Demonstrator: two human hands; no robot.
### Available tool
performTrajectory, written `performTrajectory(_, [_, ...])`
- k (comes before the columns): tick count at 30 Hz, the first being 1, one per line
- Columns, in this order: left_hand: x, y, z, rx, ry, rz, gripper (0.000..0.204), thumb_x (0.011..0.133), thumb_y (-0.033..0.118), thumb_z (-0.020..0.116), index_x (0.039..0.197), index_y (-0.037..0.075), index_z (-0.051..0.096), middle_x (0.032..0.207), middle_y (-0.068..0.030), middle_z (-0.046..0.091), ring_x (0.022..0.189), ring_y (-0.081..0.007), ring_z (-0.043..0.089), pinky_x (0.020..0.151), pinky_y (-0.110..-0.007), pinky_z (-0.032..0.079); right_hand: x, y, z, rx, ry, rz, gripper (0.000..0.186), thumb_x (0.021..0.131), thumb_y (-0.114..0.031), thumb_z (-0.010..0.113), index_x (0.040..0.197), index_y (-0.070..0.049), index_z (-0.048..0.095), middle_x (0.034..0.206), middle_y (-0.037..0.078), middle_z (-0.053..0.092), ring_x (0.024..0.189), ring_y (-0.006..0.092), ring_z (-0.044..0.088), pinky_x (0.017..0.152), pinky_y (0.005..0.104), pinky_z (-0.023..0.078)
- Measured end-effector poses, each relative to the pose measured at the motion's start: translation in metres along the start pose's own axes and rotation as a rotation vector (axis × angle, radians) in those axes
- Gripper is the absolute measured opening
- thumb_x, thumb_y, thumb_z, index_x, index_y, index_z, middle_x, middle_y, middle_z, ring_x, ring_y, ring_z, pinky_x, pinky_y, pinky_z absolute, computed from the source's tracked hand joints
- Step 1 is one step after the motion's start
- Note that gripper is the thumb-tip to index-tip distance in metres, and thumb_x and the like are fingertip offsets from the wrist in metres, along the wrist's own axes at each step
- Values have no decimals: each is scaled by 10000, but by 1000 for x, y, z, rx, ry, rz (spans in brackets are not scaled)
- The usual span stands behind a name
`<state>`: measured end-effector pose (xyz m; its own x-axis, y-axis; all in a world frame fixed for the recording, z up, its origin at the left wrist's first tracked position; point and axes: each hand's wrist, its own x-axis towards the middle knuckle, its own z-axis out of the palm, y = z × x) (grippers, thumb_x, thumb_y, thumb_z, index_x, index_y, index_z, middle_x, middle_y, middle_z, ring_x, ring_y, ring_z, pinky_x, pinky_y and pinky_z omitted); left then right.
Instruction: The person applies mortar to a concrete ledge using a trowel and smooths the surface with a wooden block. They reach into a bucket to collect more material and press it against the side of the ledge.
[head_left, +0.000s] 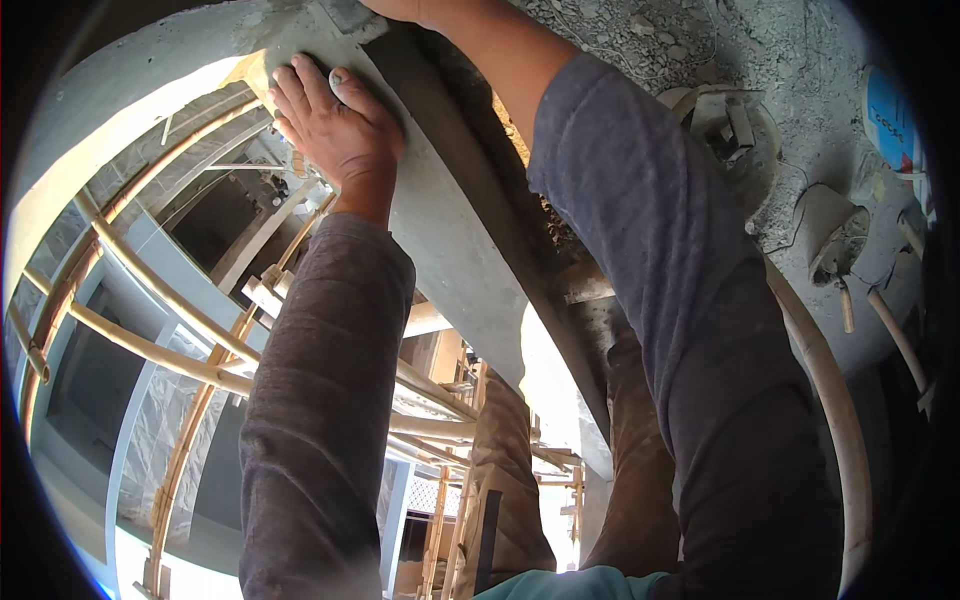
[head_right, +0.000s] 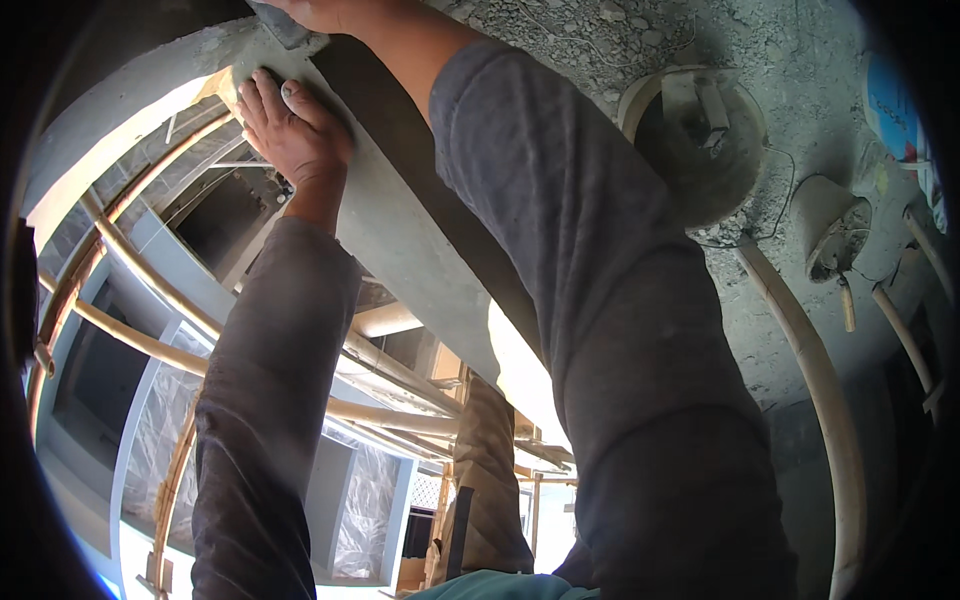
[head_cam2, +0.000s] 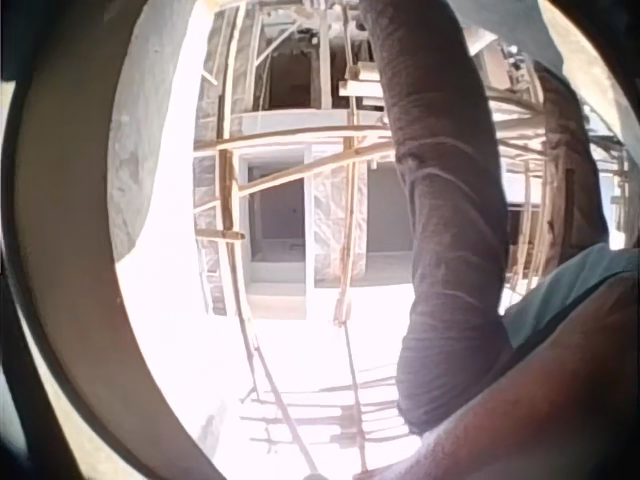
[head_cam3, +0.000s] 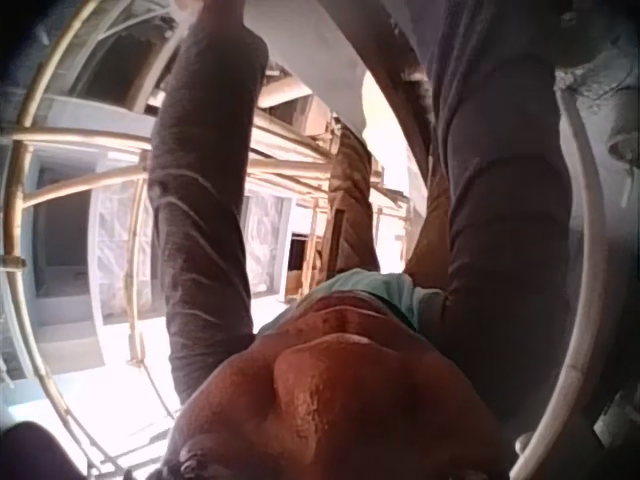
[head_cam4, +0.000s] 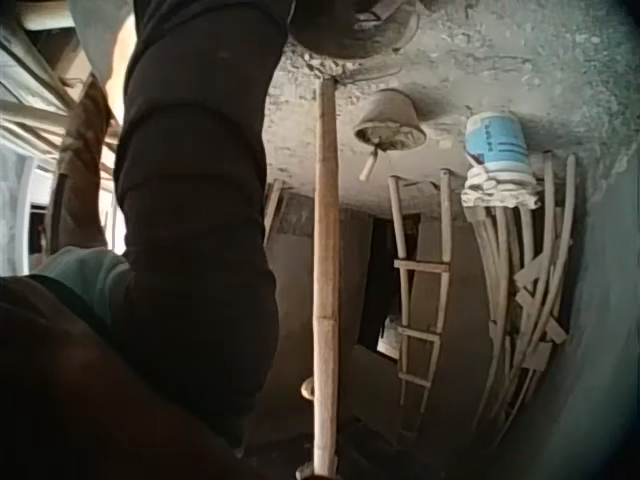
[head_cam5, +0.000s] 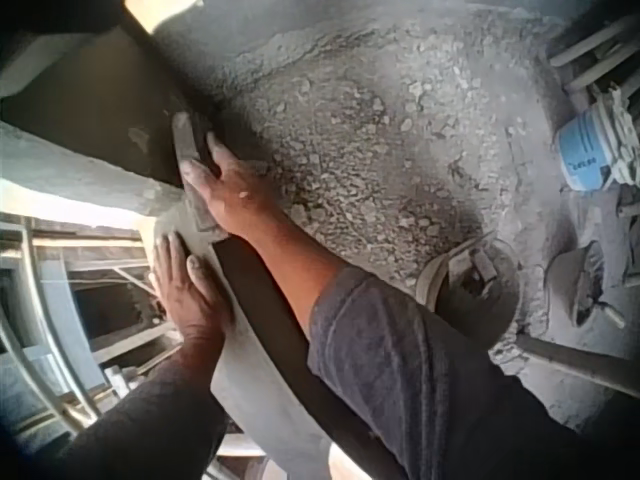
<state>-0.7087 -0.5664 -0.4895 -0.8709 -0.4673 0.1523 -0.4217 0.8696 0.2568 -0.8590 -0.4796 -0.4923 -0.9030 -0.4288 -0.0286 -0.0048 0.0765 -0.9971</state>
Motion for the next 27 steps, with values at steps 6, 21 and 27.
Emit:
performTrajectory(6, [-6, -27, -13, 49, -19, -25, 607, 1036, 388, 324, 1521, 29, 382, 1603, -202, 317, 1509, -407, 217, 1211, -555, 154, -105, 39, 29, 13, -136, 323, 941, 858, -624, 669, 1518, -14, 390, 1434, 267, 529, 1345, 387, 505, 1113, 407, 404])
performTrajectory(21, [-2, -12, -7, 11, -39, -62, 620, 1026, 403, 336, 1529, 45, 374, 1610, -183, 313, 1513, -399, 213, 1213, -554, 148, -3, -7, 17, -74, -121, 247, 835, 902, -612, 596, 1484, -33, 445, 1411, 253, 549, 1311, 401, 525, 1080, 427, 422])
performTrajectory(27, [-4, -15, -7, 12, -38, -40, 626, 1022, 402, 349, 1524, 29, 373, 1602, -202, 312, 1507, -413, 214, 1207, -563, 150, -238, 40, 3, 309, -182, 620, 859, 932, -455, 682, 1561, -8, 304, 1466, 238, 510, 1375, 284, 484, 1137, 360, 351])
